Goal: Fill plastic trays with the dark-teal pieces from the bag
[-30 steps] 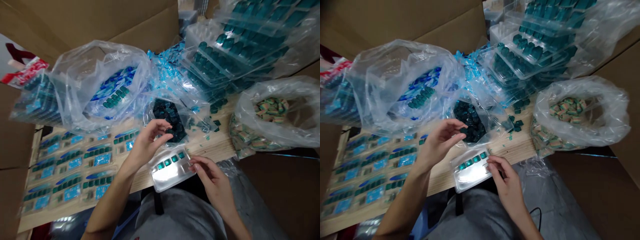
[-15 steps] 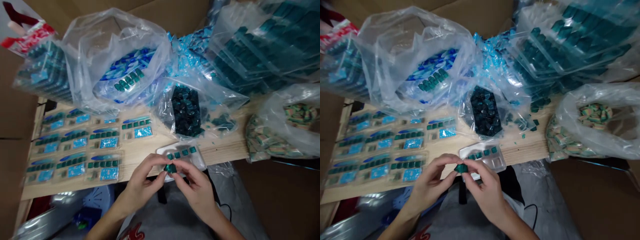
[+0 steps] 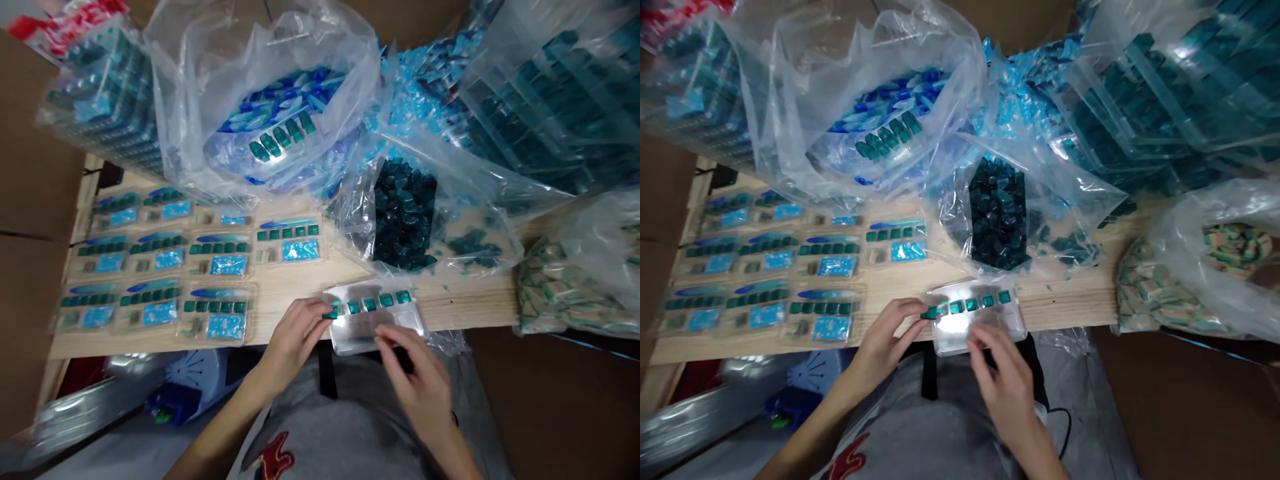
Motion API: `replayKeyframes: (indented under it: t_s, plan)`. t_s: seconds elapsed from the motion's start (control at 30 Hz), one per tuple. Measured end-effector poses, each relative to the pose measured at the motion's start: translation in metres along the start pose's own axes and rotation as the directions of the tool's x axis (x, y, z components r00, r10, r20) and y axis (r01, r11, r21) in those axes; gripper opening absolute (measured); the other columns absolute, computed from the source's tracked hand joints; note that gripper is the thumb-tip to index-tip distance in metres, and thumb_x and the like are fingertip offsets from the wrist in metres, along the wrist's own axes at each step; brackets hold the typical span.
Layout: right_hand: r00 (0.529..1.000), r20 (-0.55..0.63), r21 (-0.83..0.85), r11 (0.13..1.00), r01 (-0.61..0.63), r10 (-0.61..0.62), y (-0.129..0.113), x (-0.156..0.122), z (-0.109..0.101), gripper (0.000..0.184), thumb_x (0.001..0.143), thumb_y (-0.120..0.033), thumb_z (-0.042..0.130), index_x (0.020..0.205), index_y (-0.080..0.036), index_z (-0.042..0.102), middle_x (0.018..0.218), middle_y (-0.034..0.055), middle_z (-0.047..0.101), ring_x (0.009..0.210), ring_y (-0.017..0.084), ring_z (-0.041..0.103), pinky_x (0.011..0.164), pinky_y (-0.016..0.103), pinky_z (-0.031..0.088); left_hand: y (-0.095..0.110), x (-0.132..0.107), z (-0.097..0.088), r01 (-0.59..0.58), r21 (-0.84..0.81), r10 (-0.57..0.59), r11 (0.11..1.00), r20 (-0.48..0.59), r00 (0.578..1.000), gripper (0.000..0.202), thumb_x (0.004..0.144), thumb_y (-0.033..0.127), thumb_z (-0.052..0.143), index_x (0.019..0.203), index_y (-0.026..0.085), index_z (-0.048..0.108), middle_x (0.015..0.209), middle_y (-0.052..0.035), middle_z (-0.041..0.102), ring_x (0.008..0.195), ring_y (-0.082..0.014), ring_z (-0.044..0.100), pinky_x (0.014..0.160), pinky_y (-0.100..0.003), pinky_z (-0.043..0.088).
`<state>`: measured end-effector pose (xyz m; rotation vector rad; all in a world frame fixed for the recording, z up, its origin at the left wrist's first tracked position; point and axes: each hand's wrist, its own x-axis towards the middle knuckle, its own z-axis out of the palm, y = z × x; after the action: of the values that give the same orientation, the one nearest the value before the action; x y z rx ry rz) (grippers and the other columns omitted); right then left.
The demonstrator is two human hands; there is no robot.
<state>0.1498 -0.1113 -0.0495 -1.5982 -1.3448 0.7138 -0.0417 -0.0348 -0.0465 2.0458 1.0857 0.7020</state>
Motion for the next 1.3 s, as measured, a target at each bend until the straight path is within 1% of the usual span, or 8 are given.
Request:
replayKeyframes:
  t_s: [0.2,0.33,0.43,0.53,0.6,0.83,1.13,1.3]
  plan:
    - [0.977,-0.211,-0.227,0.971,-0.073,0.025,0.028,-0.002,-0.03,0.015,0.088,-0.02,0.058,0.101,-0.025,0.065,0.093,0.0059,0.07,0.086,0.023,0.066,0.078,0.038,0.055,-0.013,0.017,0.012,-0.142,0.188,0.118,0.972,0.134,0.984,0.01,0.095,0.023,0.05,0.101,0.019,0.057,0.095,-0.0061,0.065,0.092,-0.0187,0.063,0.078,-0.032,0.053]
    - [0.971,-0.209,-0.258,0.952,-0.167,0.113,0.04,-0.004,-0.033,0.017,0.09,-0.029,0.056,0.102,-0.024,0.066,0.093,0.0072,0.068,0.08,0.022,0.065,0.075,0.037,0.054,-0.003,0.018,0.009,-0.154,0.283,0.111,0.947,0.161,0.981,0.011,0.094,0.025,0.051,0.097,0.019,0.06,0.099,-0.0074,0.066,0.093,-0.0213,0.062,0.08,-0.036,0.053]
    - [0.974,-0.144,-0.23,0.952,-0.204,0.174,0.042,-0.005,-0.031,0.021,0.092,-0.033,0.053,0.104,-0.023,0.067,0.094,0.0078,0.069,0.083,0.022,0.065,0.077,0.037,0.054,0.015,0.013,0.011,-0.123,0.175,0.085,0.977,0.21,0.974,0.016,0.095,0.022,0.049,0.106,0.02,0.06,0.101,-0.0074,0.067,0.095,-0.0203,0.064,0.08,-0.033,0.054]
    - [0.975,-0.107,-0.198,0.957,-0.211,0.193,0.043,-0.006,-0.031,0.024,0.093,-0.035,0.051,0.104,-0.022,0.067,0.095,0.0086,0.07,0.087,0.023,0.065,0.079,0.037,0.054,0.031,0.011,0.021,-0.039,0.041,0.019,0.998,0.415,0.909,0.016,0.096,0.019,0.047,0.103,0.021,0.061,0.093,-0.0029,0.069,0.083,-0.0158,0.067,0.073,-0.026,0.054]
    - [0.976,-0.1,-0.182,0.961,-0.21,0.195,0.044,-0.007,-0.032,0.024,0.093,-0.035,0.05,0.104,-0.022,0.067,0.097,0.009,0.07,0.088,0.023,0.065,0.08,0.037,0.053,0.036,0.014,0.029,0.008,0.1,-0.057,0.995,0.495,0.867,0.011,0.093,0.021,0.052,0.094,0.021,0.063,0.089,-0.0018,0.07,0.079,-0.0165,0.067,0.071,-0.026,0.053]
    - [0.981,-0.076,-0.134,0.973,-0.187,0.178,0.054,-0.011,-0.034,0.022,0.092,-0.031,0.052,0.106,-0.022,0.066,0.102,0.009,0.069,0.093,0.023,0.065,0.08,0.036,0.053,0.033,0.034,0.031,0.094,0.237,-0.224,0.967,0.614,0.756,0.015,0.091,0.016,0.055,0.079,0.018,0.063,0.087,-0.0014,0.07,0.082,-0.0171,0.066,0.073,-0.025,0.048]
    - [0.974,-0.057,-0.081,0.971,-0.224,0.22,0.049,-0.015,-0.037,0.023,0.092,-0.029,0.052,0.107,-0.02,0.067,0.106,0.0106,0.07,0.094,0.023,0.067,0.078,0.034,0.056,0.034,0.034,0.034,0.034,0.276,-0.205,0.96,0.62,0.757,0.022,0.093,0.019,0.046,0.077,0.02,0.061,0.079,0.0001,0.068,0.073,-0.0169,0.062,0.063,-0.024,0.041]
    - [0.973,-0.035,-0.058,0.972,-0.229,0.227,0.052,-0.017,-0.038,0.024,0.092,-0.029,0.052,0.108,-0.02,0.066,0.107,0.011,0.07,0.095,0.022,0.067,0.076,0.033,0.056,0.04,0.046,0.029,0.148,0.268,-0.299,0.952,0.713,0.634,0.014,0.092,0.02,0.051,0.081,0.019,0.061,0.086,0.0002,0.068,0.078,-0.0155,0.062,0.068,-0.023,0.04]
